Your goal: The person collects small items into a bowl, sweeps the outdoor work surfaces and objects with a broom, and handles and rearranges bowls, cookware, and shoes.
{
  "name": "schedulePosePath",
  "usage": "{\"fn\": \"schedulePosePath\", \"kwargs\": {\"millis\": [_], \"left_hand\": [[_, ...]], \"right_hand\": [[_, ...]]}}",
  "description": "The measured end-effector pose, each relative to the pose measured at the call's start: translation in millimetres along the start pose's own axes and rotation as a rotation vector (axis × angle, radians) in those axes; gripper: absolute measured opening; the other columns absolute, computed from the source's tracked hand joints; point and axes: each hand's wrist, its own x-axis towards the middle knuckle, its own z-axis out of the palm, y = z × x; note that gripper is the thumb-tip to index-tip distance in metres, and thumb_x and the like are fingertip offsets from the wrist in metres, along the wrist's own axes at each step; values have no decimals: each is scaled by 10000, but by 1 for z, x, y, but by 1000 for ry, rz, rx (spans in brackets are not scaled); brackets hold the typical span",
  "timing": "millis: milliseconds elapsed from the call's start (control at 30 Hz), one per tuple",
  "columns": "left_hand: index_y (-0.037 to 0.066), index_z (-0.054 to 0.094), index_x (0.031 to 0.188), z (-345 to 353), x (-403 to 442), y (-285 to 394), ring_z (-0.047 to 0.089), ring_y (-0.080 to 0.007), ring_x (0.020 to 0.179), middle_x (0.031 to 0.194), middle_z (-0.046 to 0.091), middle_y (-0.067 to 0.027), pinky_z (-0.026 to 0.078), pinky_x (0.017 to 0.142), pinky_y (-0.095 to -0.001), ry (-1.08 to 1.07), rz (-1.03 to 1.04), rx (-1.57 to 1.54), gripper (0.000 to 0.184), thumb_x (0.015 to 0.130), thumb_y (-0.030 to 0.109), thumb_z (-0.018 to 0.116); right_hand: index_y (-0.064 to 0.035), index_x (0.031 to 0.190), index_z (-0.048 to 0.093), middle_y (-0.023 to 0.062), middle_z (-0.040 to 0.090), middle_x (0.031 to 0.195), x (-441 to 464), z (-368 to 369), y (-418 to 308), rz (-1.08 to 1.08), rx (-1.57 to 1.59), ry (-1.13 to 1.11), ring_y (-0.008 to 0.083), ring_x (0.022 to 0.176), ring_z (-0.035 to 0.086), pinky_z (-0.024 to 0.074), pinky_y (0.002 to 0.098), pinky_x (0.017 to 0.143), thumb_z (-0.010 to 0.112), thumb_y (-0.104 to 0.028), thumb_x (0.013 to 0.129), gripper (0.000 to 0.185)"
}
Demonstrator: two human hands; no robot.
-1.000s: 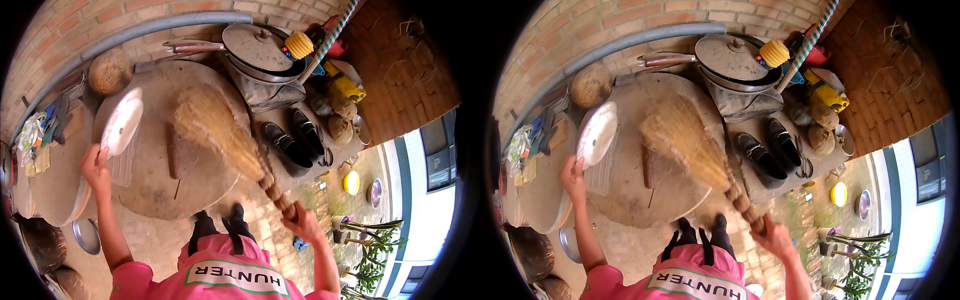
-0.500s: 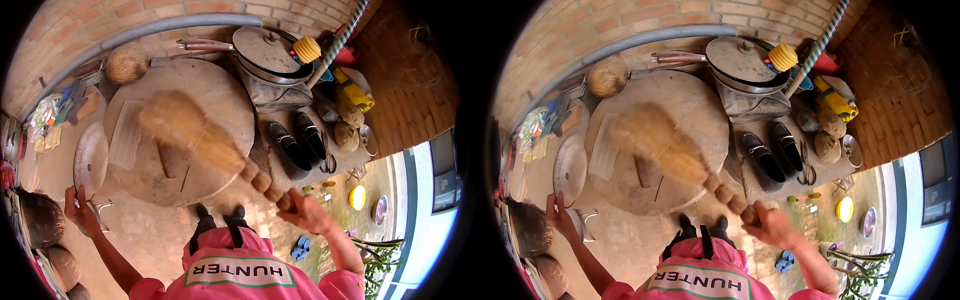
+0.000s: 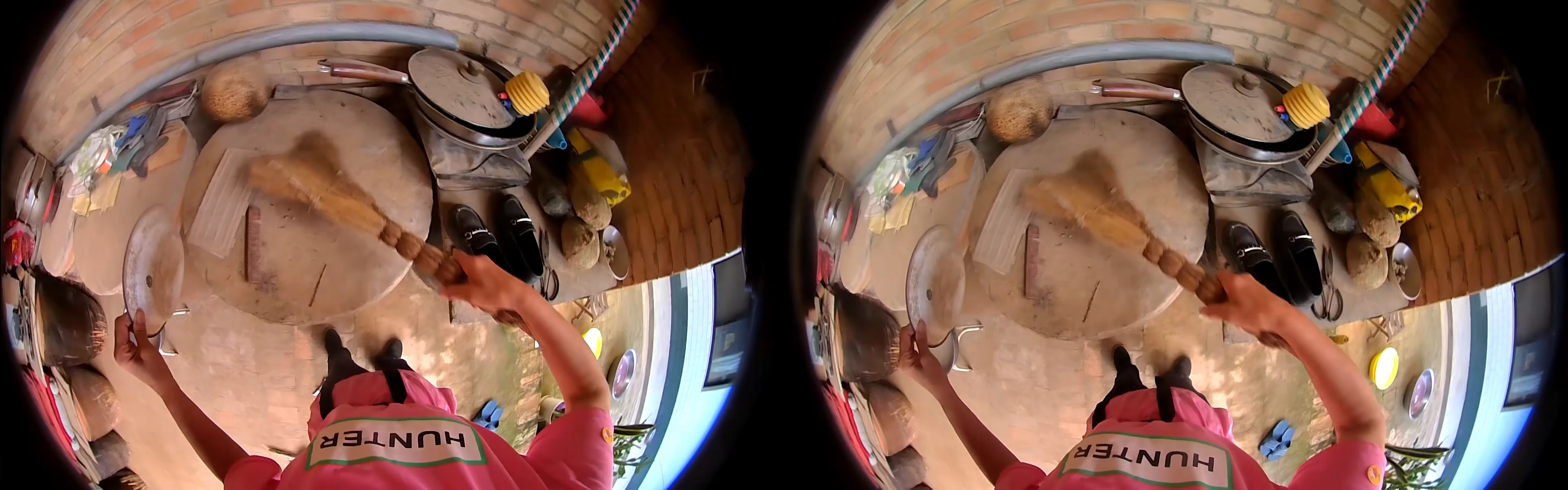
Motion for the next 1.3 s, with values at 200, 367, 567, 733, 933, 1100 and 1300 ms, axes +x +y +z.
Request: {"fn": "schedulePosePath", "kwargs": {"millis": [200,367,567,733,933,1100,1300], "left_hand": [[-7,589,816,-20,-12,-5,420,-83,694,721,496,15,358,636,-221,56,-69,59,137,923,51,652],[-4,590,814,-28,-22,-11,410,-90,686,718,488,10,354,632,-221,83,-117,66,137,921,51,654],[-7,589,813,-29,-21,-21,410,-94,694,718,488,17,359,655,-218,58,-180,56,138,920,50,654],[-12,586,821,-26,-13,-32,413,-87,703,730,495,19,357,671,-210,67,-151,11,138,924,56,650],[-4,562,803,-26,-6,-28,415,-71,715,738,483,31,343,669,-195,88,-202,-18,164,927,60,649],[10,553,783,-13,13,-41,405,-58,703,728,472,47,328,649,-200,49,-181,-137,180,924,55,655],[16,567,759,20,46,-47,388,-55,670,712,478,57,306,624,-213,102,-119,-227,193,917,59,668]], "right_hand": [[20,970,485,272,660,830,-15,-17,1,-12,-67,163,444,850,652,512,477,720,754,-315,815,457],[108,852,638,224,660,684,112,-36,16,199,-55,188,329,691,697,532,415,687,718,-310,802,429],[61,897,591,130,630,642,141,-19,-17,65,-2,-22,243,557,635,498,383,555,753,-310,818,412],[62,923,570,201,654,719,58,-36,-51,-76,-205,-51,303,699,683,523,412,667,759,-377,810,491],[42,936,551,85,600,629,66,-48,-6,96,-47,168,159,497,586,481,349,488,736,-281,859,381],[99,952,626,243,670,759,157,-9,12,157,23,87,332,685,687,535,428,675,721,-351,817,479],[16,980,547,237,627,717,81,17,-30,-182,-141,62,382,676,652,507,439,650,761,-347,830,447]]}}
